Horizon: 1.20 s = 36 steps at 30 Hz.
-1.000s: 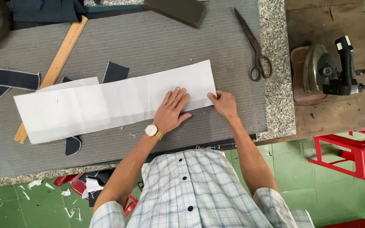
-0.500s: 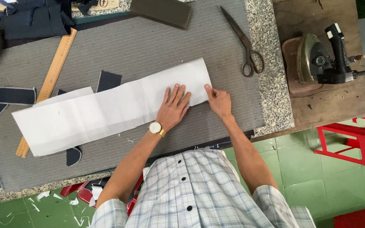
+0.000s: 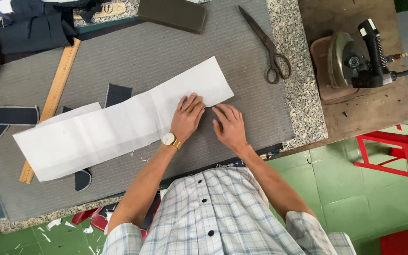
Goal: The person irons a dark fabric piece on a worktable, then folds and cuts a white paper sheet into strips using scissors. The person also handles and sets aside dark fabric pieces during the process.
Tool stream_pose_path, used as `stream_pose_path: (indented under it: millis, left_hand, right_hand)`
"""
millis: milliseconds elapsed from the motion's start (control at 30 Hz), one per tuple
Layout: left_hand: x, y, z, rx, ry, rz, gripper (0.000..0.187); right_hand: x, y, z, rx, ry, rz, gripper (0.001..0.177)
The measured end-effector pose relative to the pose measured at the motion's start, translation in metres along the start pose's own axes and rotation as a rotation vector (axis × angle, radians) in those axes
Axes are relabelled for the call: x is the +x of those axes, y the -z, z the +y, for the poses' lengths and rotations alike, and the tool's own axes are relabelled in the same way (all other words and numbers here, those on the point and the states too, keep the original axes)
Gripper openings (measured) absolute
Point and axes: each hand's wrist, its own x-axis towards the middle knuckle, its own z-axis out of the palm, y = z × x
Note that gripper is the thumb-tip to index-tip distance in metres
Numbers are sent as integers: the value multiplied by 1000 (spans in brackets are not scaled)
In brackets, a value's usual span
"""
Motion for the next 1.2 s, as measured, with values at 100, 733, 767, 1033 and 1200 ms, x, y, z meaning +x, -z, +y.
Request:
stream_pose_path:
  millis: [100,733,767,1033,1200]
  left_hand:
    - [-3,-3,0,-7,-13,29,20]
    - [8,23,-29,74,124,-116,58]
    - [10,23,-31,87,128,-150,59]
    - [21,16,-50,113,148,-238,63]
    - [25,14,-60,119,179,-231,67]
  right_hand:
    - [3,-10,6,-51,23,-67,38]
    - [-7,-50,-14,-152,143,-286,46]
    - [-12,-51,-14,-145,123,-316,45]
    - [1,-36,-26,-83,14,-446,45]
    - [1,-35,-26,-80,37,-455,46]
